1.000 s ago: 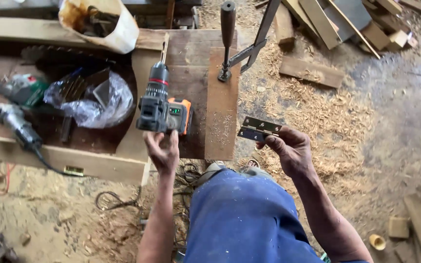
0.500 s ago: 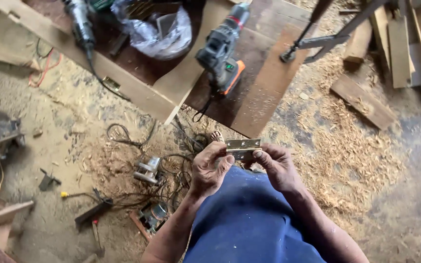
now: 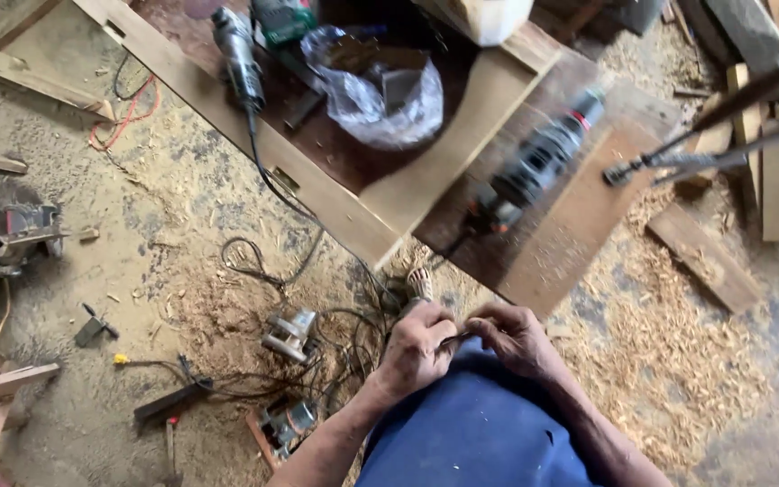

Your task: The person attaches metal hinge plates to a wooden furniture frame using a cordless drill, driving screws one at a time. They pick hinge plates and screws from a plastic bag on the bench, position each plate against the wood, drill it in place, and set finished plates aside.

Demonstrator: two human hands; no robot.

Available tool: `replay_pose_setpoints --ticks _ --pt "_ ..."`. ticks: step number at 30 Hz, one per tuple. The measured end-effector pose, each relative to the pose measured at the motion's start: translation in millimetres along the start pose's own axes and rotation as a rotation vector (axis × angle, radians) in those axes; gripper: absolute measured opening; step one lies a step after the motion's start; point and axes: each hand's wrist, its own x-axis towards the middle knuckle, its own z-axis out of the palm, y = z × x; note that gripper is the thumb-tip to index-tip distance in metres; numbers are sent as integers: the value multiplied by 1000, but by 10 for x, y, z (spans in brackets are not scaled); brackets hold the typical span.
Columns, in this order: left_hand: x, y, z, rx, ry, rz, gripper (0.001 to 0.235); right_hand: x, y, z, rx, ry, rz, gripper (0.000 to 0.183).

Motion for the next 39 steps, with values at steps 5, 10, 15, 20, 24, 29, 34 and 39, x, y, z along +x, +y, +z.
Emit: replay_pose_setpoints --ticks 5,10,15,20,24,29,34,39 --pt "162 -915 -272 -319 -105 -324 15 459 -269 129 -8 138 438 28" --pt "1232 -1941 -976 -302 27 -426 30 543 -64 124 109 223 494 35" --pt "2479 -2782 -1261 -43 220 -263 30 399 -52 116 304 460 645 34" --pt "3192 -3113 -1301 59 284 -300 34 158 574 14 521 566 582 35" --pt "3204 -3260 -958 719 251 34 16 198 649 -35 518 572 577 36" --pt "3109 -3694 -242 867 -436 -95 10 363 475 -71 421 543 670 37" --pt "3156 -3869 -41 955 -591 -222 24 418 504 -111 400 559 686 37" --pt "3286 -3280 -152 981 -857 -290 36 442 384 -119 359 647 758 37"
